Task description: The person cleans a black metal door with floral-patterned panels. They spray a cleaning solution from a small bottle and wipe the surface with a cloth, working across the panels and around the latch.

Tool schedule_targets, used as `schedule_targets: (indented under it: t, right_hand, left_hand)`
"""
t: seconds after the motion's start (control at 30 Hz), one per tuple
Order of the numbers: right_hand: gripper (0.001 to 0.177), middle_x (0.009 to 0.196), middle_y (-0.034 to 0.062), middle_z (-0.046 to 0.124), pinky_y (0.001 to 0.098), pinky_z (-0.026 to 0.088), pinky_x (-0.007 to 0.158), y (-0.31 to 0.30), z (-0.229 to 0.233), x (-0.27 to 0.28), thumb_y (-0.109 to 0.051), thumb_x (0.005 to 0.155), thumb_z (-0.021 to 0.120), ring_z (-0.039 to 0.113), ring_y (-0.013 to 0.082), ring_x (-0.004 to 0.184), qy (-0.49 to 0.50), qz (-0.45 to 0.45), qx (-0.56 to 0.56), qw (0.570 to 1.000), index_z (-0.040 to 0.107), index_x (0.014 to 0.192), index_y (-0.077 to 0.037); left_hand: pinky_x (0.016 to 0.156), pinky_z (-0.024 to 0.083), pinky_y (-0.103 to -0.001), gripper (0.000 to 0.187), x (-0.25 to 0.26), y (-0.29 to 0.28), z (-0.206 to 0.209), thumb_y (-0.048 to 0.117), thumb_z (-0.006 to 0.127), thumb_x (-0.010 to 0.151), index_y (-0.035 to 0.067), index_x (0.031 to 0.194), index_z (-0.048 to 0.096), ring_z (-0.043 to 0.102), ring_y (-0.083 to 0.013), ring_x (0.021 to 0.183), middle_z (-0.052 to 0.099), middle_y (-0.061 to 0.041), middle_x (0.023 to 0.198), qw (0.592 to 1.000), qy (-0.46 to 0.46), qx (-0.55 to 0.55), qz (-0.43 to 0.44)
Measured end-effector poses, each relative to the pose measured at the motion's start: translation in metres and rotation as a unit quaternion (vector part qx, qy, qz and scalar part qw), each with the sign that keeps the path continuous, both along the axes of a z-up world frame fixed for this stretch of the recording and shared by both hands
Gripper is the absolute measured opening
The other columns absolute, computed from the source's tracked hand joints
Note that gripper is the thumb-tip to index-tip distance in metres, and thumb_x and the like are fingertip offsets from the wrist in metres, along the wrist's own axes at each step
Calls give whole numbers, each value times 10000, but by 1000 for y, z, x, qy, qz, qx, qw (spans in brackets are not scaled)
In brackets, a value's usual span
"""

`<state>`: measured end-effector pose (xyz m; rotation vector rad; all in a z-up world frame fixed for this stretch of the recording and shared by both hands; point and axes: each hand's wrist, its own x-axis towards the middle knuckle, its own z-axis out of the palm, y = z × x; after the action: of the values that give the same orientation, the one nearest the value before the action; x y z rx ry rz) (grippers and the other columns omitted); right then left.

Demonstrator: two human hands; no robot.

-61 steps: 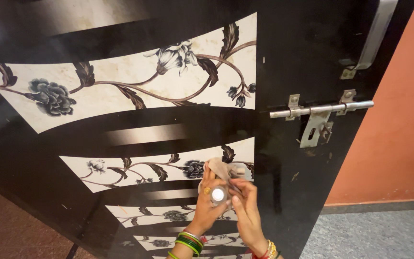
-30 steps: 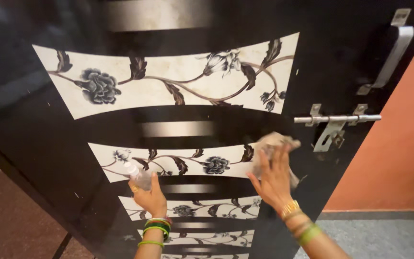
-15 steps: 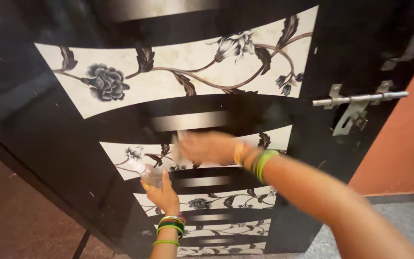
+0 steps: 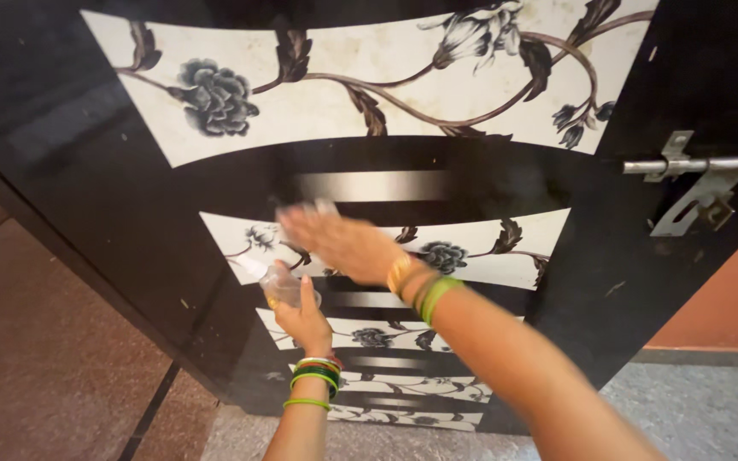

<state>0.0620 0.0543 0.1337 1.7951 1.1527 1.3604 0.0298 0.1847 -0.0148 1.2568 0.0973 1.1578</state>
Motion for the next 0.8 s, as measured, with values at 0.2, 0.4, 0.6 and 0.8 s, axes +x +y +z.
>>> schedule_targets:
  t: [0.2, 0.4, 0.6, 0.8]
  right_hand:
    - [835, 1683, 23, 188, 328, 114, 1241, -62, -112, -15, -170, 821, 514, 167, 155, 1535, 184, 21, -206, 961, 230, 1604, -111]
    - [611, 1668, 47, 397, 303, 214, 1251, -104, 30, -11, -109, 1007, 483, 339, 184, 1542, 206, 150, -43, 966, 379, 1608, -140]
    - [561, 1430, 160, 570, 508, 382, 1143, -155, 209, -22, -255, 946, 540, 523, 333, 1332, -77, -41, 116, 989, 532, 1469, -54]
    - [563, 1493, 279, 488, 577, 361, 1158, -164, 204, -40, -323, 1061, 553, 436, 479, 1388, 17, -104, 356, 928, 461, 1479, 41]
  left_hand:
    - [947, 500, -331, 620, -8, 3, -1, 153, 734, 912, -37, 1438, 467, 633, -174, 1065, 669, -133, 1237, 999, 26, 2, -35]
    - [789, 534, -354, 543, -4, -1, 3, 180, 778, 883, -46, 1311, 531, 657, -193, 838, 709, -130, 1005, 996, 83, 34, 27]
    - [731, 545, -309, 479, -9, -12, 3, 182, 774, 898, -27, 1272, 560, 651, -159, 813, 704, -114, 994, 997, 59, 33, 23]
    - [696, 543, -327, 494, -13, -14, 5, 191, 779, 889, -12, 1286, 566, 652, -173, 787, 706, -115, 992, 996, 91, -9, 0]
